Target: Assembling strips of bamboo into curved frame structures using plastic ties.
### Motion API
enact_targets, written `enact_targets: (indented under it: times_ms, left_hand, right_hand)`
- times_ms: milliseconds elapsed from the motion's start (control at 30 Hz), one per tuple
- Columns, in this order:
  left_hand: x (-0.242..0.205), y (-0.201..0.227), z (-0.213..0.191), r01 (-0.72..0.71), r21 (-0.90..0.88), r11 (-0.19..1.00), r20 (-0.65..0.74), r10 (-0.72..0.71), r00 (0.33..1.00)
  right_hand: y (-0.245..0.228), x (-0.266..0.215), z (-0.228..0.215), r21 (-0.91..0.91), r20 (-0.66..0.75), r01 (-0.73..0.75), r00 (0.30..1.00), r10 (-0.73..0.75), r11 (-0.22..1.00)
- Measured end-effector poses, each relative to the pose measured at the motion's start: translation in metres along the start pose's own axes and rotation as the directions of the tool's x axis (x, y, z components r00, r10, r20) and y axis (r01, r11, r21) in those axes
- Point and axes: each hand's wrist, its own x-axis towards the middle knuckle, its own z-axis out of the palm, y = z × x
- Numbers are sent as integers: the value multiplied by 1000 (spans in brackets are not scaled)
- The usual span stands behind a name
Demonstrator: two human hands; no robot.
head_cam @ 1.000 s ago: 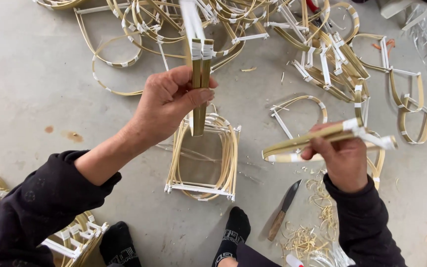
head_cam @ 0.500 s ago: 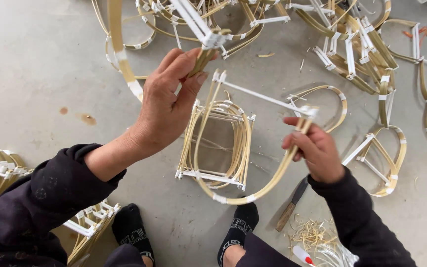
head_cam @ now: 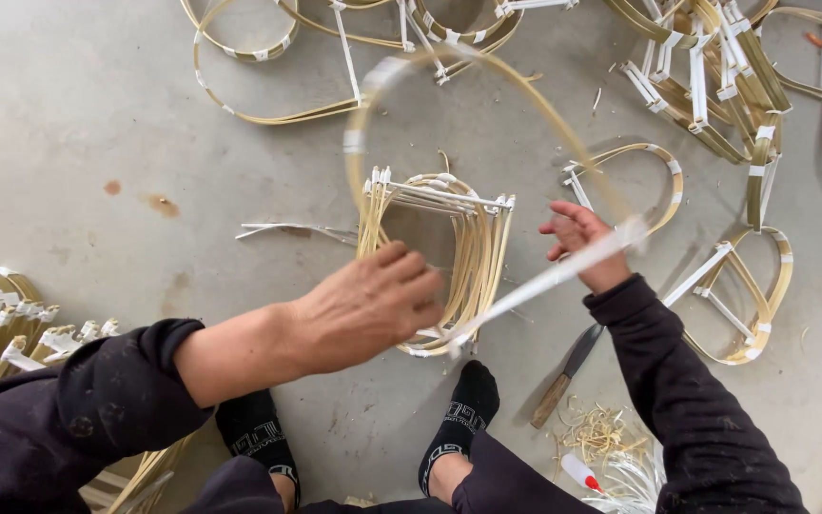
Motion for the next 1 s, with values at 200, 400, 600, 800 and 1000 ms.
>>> enact_targets:
  times_ms: [200,400,600,800,1000]
  left_hand:
    - [-12,-4,25,-312,204,928,416,207,886]
    - [-29,-32,59,-201,352,914,349,71,935]
    - [-26,-33,66,622,-228,749,53,-628,776]
    - [-15,-38,85,793,-482,373,283,-790,544]
    - [-13,-42,75,846,-459,272,385,-797,465]
  right_hand:
    - [0,-25,-15,327,178,-237,966,187,915]
    - [2,-33,6,233,280,-172,954,103,957]
    - [137,53,-47,-239,-120,-51,993,23,970]
    - [267,100,-106,-843,-192,-61,962,-194,534]
    - [249,40,-77,-827,-280,-267,959,49,496]
